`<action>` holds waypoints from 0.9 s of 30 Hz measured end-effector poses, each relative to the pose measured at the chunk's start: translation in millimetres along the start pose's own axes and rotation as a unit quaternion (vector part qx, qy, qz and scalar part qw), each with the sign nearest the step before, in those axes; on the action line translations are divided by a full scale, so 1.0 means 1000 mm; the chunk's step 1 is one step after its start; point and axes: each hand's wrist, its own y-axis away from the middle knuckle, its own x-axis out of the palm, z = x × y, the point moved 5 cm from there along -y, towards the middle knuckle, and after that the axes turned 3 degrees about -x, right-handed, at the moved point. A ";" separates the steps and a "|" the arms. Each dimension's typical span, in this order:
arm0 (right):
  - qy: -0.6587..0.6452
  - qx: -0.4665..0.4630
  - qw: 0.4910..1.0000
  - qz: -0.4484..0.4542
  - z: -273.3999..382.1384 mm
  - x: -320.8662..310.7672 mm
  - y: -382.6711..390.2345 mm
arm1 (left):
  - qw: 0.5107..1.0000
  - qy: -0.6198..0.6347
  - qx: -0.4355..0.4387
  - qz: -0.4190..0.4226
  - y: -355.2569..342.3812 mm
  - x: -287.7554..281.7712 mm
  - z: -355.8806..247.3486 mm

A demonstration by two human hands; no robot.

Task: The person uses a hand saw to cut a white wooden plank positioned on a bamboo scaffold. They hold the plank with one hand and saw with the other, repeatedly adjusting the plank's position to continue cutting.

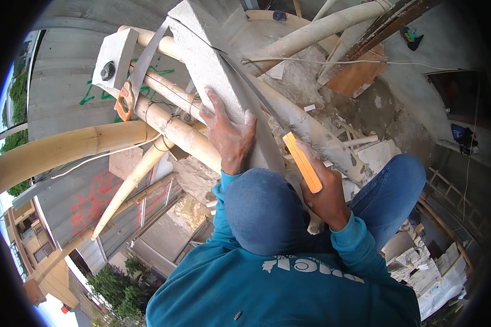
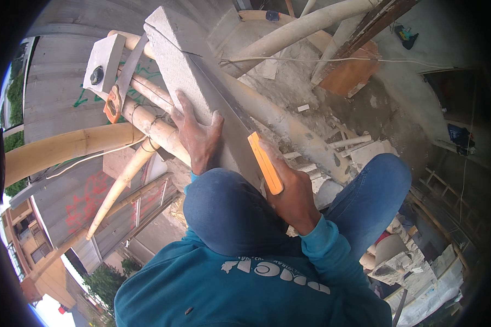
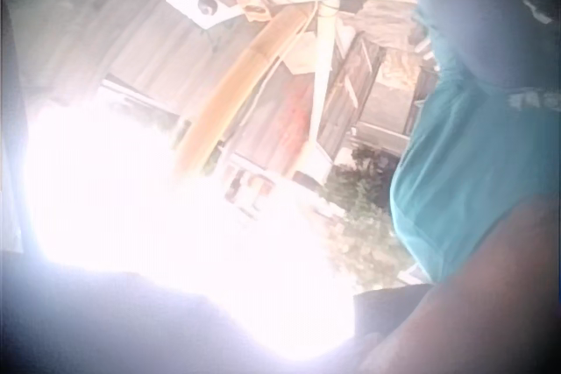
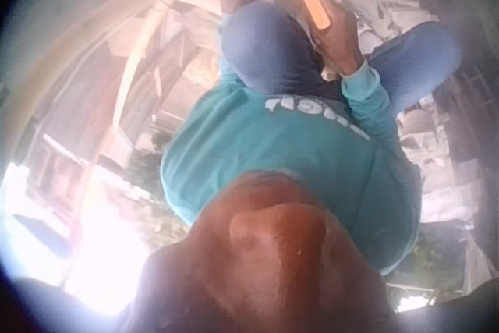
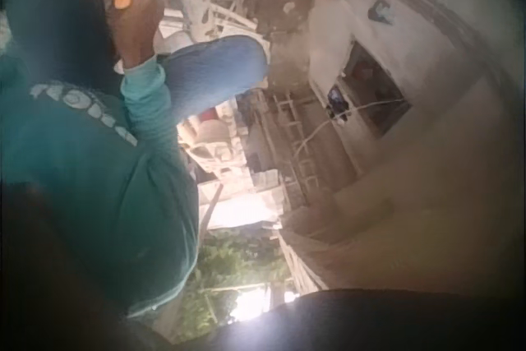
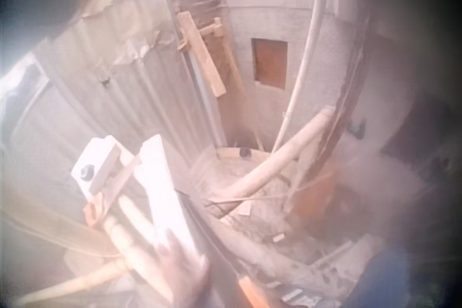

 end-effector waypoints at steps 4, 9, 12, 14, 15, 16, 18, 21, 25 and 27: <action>0.058 0.061 0.996 0.040 -0.048 0.045 -0.154 | 0.999 0.010 0.043 0.001 -0.001 0.015 -0.017; 0.042 0.007 0.999 0.007 -0.039 0.059 -0.133 | 1.000 -0.019 -0.011 0.008 -0.001 0.009 -0.016; -0.010 0.064 0.997 0.051 -0.015 0.021 -0.027 | 1.000 -0.013 -0.005 -0.004 -0.004 0.002 0.006; -0.012 0.033 0.999 0.031 -0.011 0.010 -0.009 | 1.000 -0.007 0.000 0.005 -0.002 0.003 0.003; -0.005 0.011 1.000 0.021 -0.010 0.010 -0.015 | 1.000 -0.013 0.007 0.002 0.001 0.002 0.000; -0.014 0.067 0.997 0.046 -0.022 0.021 -0.034 | 1.000 -0.020 0.013 -0.003 0.002 0.004 -0.001; 0.033 0.118 0.990 0.067 -0.049 0.044 -0.105 | 1.000 -0.012 0.014 0.014 0.005 0.011 -0.007; 0.032 0.044 0.998 0.013 -0.054 0.050 -0.146 | 1.000 0.001 0.000 0.028 -0.009 0.010 -0.029; 0.003 0.094 0.994 0.057 -0.020 0.036 -0.072 | 1.000 -0.012 0.006 -0.001 -0.009 -0.001 -0.007; -0.013 0.069 0.997 0.036 -0.016 0.010 -0.001 | 1.000 -0.024 -0.007 -0.007 -0.003 0.003 0.001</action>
